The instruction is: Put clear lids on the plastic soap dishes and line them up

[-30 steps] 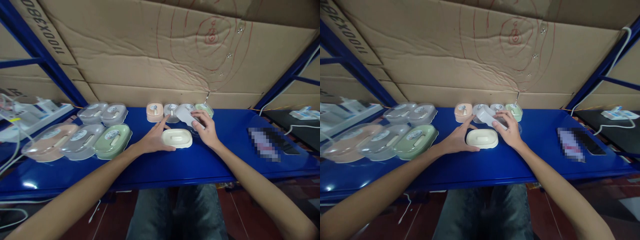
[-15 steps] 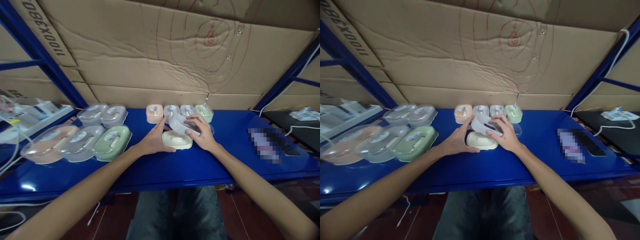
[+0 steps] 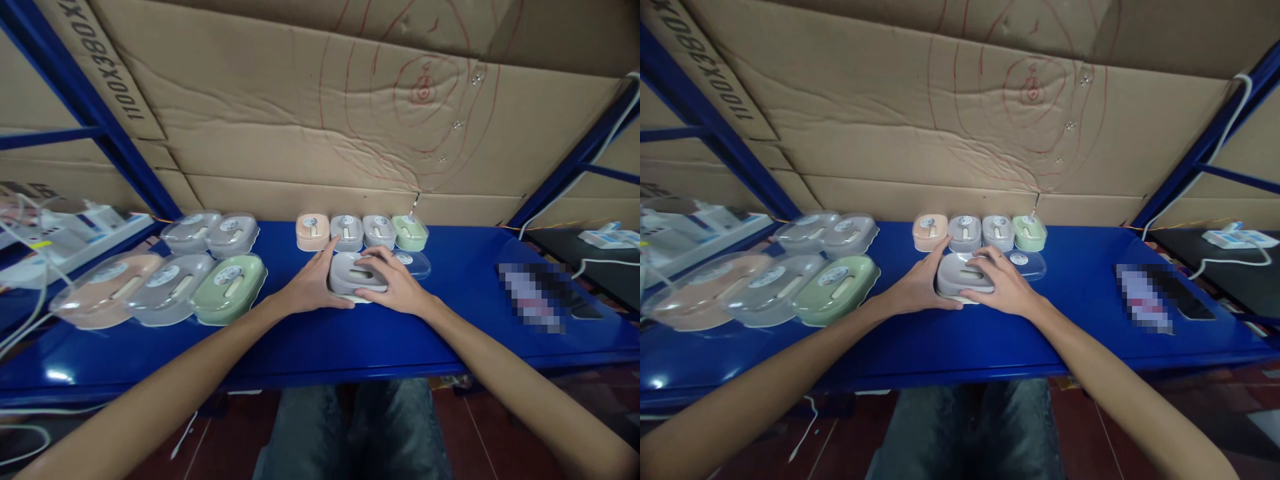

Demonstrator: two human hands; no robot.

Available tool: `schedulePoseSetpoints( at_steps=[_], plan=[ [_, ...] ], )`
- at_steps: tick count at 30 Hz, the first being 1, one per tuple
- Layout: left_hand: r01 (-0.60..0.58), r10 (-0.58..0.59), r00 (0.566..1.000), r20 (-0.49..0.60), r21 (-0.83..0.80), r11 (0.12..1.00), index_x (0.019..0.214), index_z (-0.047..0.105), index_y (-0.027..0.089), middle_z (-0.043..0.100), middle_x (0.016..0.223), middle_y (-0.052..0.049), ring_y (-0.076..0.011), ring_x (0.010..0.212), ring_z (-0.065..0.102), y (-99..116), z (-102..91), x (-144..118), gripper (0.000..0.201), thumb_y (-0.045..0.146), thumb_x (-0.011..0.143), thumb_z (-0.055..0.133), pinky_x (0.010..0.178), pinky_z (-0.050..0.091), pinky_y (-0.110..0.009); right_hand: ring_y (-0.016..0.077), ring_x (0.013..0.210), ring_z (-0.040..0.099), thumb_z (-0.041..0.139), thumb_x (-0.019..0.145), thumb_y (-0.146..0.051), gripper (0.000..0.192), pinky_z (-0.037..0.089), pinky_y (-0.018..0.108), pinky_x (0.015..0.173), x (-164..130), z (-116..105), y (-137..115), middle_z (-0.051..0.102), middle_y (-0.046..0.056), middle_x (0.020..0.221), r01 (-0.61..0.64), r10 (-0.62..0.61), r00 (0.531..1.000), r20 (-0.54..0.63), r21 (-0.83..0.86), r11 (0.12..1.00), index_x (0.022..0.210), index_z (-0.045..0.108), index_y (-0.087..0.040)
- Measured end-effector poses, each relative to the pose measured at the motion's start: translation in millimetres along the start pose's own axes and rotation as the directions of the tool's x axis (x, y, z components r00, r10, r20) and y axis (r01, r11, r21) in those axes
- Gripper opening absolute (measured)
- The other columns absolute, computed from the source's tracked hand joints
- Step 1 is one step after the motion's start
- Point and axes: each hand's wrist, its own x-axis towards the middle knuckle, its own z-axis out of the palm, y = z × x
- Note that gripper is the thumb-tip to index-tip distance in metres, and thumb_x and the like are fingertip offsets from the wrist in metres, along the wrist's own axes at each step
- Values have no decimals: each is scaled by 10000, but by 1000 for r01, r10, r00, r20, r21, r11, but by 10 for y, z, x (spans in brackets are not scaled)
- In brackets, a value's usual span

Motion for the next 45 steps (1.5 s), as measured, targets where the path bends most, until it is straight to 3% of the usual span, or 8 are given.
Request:
schedulePoseSetpoints(
  at_steps=[8, 19, 31, 41, 45],
  plan=[
    [40, -41, 998, 44, 34, 999, 1727, 128, 240, 269, 1765, -181, -445, 1622, 253, 49, -20, -6, 1415, 674, 636, 917, 1288, 289, -574, 351, 1319, 599, 755, 922, -579, 575, 542, 551, 1116, -6, 14, 5, 547, 160, 1406, 31, -30, 998, 46, -27, 999, 1367, 617, -242],
    [-3, 0, 998, 64, 49, 999, 1710, 209, 255, 351, 1718, -177, -462, 1580, 304, 20, -8, 1, 1330, 670, 653, 901, 1254, 307, -634, 343, 1375, 565, 697, 965, -543, 600, 517, 570, 1160, 3, 22, -17, 535, 155, 1461, 47, -47, 993, 106, 1, 999, 1470, 553, -253],
    [-65, 58, 995, 85, 79, 995, 1689, 274, 243, 431, 1662, -174, -464, 1513, 379, -23, -15, 12, 1262, 678, 678, 890, 1212, 356, -640, 365, 1418, 507, 654, 987, -544, 616, 487, 568, 1181, -6, 9, -71, 500, 175, 1526, 86, -65, 980, 186, -109, 990, 1496, 531, -220],
    [-71, 63, 994, 85, 92, 993, 1676, 283, 256, 464, 1636, -160, -431, 1498, 409, -36, -25, 7, 1210, 641, 703, 889, 1216, 363, -603, 370, 1400, 517, 647, 984, -555, 662, 479, 582, 1168, 7, -5, -116, 530, 181, 1509, 101, -86, 980, 177, -79, 992, 1526, 480, -213],
    [-92, 85, 994, 76, 89, 992, 1669, 298, 291, 476, 1626, -143, -431, 1475, 431, -62, -15, 8, 1184, 654, 707, 884, 1205, 367, -612, 356, 1377, 546, 634, 1001, -532, 608, 469, 581, 1164, 9, -103, -17, 590, 153, 1470, 53, -49, 996, 72, -51, 997, 1511, 471, -243]
  ],
)
